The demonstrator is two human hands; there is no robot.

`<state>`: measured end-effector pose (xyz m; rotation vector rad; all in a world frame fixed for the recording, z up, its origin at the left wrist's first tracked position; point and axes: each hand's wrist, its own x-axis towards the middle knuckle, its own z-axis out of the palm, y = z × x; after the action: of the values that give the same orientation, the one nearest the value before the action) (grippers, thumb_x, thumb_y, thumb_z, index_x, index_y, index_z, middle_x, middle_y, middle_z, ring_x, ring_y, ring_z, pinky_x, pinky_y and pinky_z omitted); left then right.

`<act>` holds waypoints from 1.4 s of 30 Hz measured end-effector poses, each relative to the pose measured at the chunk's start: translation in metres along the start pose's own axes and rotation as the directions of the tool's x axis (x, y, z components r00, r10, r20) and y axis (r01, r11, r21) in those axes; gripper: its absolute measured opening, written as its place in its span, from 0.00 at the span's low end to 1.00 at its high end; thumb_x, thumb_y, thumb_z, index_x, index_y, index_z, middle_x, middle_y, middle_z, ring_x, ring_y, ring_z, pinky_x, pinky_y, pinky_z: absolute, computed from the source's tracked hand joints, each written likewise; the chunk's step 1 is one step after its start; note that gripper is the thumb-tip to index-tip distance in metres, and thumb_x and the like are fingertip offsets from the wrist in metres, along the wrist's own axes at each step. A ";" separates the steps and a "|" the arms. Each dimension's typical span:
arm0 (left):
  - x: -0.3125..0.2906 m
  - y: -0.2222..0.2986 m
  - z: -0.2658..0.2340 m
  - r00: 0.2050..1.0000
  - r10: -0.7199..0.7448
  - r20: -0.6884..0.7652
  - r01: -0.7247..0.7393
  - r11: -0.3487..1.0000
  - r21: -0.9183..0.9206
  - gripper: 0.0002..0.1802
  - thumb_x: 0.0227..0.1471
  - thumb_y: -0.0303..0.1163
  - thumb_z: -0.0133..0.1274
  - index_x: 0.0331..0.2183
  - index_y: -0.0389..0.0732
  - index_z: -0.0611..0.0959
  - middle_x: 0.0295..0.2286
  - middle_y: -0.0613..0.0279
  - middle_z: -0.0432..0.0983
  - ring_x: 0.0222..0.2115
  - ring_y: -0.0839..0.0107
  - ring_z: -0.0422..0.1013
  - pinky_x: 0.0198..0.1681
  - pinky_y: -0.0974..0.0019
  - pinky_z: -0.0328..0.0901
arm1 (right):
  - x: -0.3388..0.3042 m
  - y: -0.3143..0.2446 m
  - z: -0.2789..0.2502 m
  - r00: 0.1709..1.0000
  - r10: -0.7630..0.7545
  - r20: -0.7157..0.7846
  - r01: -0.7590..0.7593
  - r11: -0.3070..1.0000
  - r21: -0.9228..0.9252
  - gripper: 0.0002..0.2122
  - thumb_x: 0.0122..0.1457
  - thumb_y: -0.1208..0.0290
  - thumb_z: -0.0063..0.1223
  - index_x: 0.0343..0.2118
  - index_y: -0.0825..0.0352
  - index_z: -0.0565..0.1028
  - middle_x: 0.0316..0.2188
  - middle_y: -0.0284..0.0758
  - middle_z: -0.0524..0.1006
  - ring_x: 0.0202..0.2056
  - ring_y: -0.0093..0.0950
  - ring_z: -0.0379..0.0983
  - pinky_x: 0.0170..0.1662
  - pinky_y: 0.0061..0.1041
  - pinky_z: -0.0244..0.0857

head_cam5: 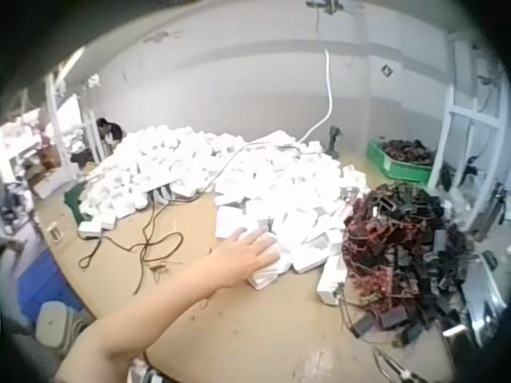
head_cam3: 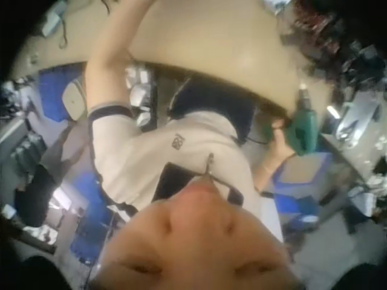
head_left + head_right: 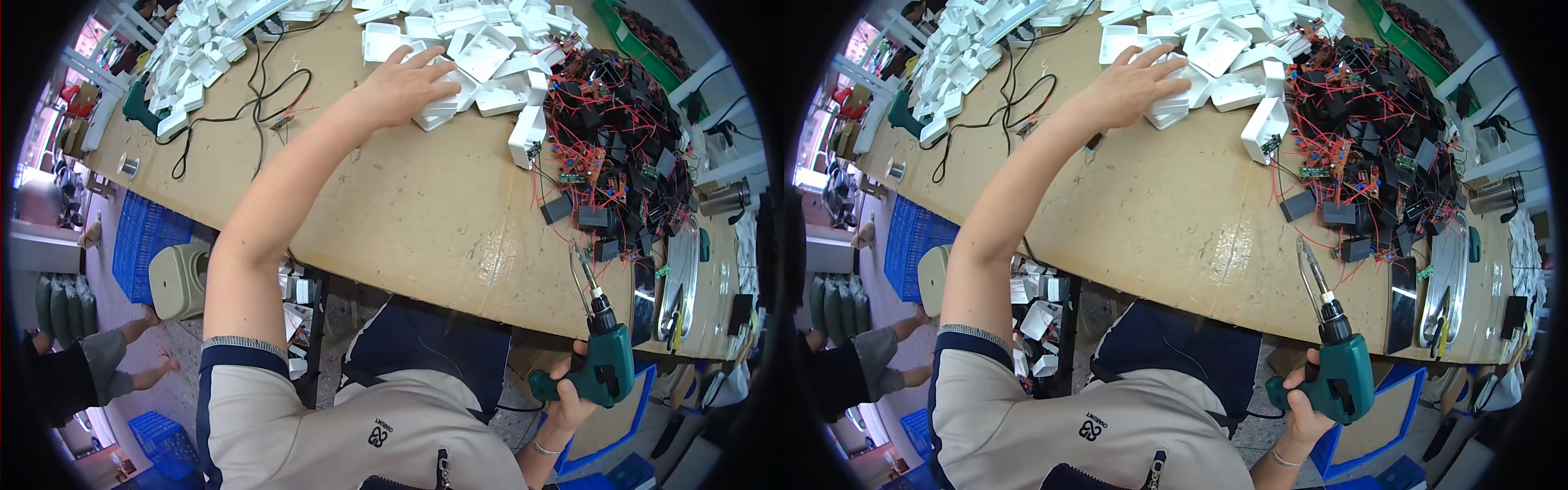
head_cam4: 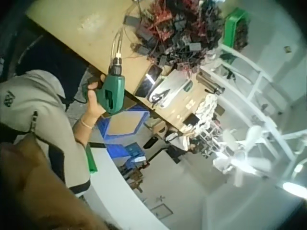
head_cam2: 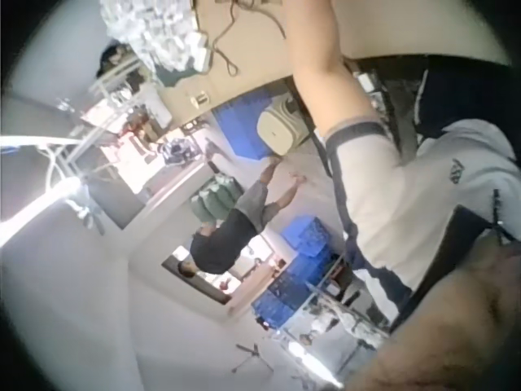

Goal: Soldering wires to electronic components within a plastic housing at a workbench.

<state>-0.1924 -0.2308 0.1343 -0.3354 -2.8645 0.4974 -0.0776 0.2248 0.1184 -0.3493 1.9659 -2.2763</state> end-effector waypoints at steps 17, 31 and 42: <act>-0.061 0.158 -0.034 0.886 -0.458 0.067 -0.128 -0.382 -0.915 0.38 0.37 0.21 0.62 0.49 0.41 0.61 0.46 0.57 0.62 0.49 0.65 0.64 0.51 0.62 0.62 | -0.001 0.006 0.001 1.000 -0.018 0.012 0.018 0.999 0.031 0.31 0.44 0.75 0.61 0.53 0.73 0.61 0.45 0.43 0.71 0.29 0.25 0.72 0.31 0.22 0.68; -0.066 0.170 -0.019 0.947 -0.313 0.071 0.054 -0.062 -0.997 0.38 0.34 0.29 0.63 0.49 0.38 0.67 0.45 0.54 0.63 0.47 0.62 0.63 0.51 0.63 0.60 | -0.016 0.005 -0.007 0.999 -0.044 0.025 0.043 0.998 0.041 0.31 0.45 0.71 0.62 0.53 0.72 0.61 0.47 0.44 0.70 0.29 0.24 0.69 0.32 0.23 0.67; -0.103 0.068 -0.028 0.663 -0.747 -0.050 0.332 0.353 -0.875 0.17 0.48 0.33 0.53 0.41 0.36 0.78 0.36 0.53 0.75 0.38 0.60 0.71 0.43 0.61 0.65 | -0.013 0.007 -0.010 0.991 -0.112 0.080 0.111 0.994 0.014 0.31 0.46 0.71 0.60 0.53 0.72 0.61 0.47 0.45 0.69 0.29 0.24 0.69 0.31 0.21 0.67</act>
<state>-0.0749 -0.1864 0.1187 0.4079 -2.2695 -0.9811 -0.0680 0.2366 0.1091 -0.5542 1.9423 -2.2971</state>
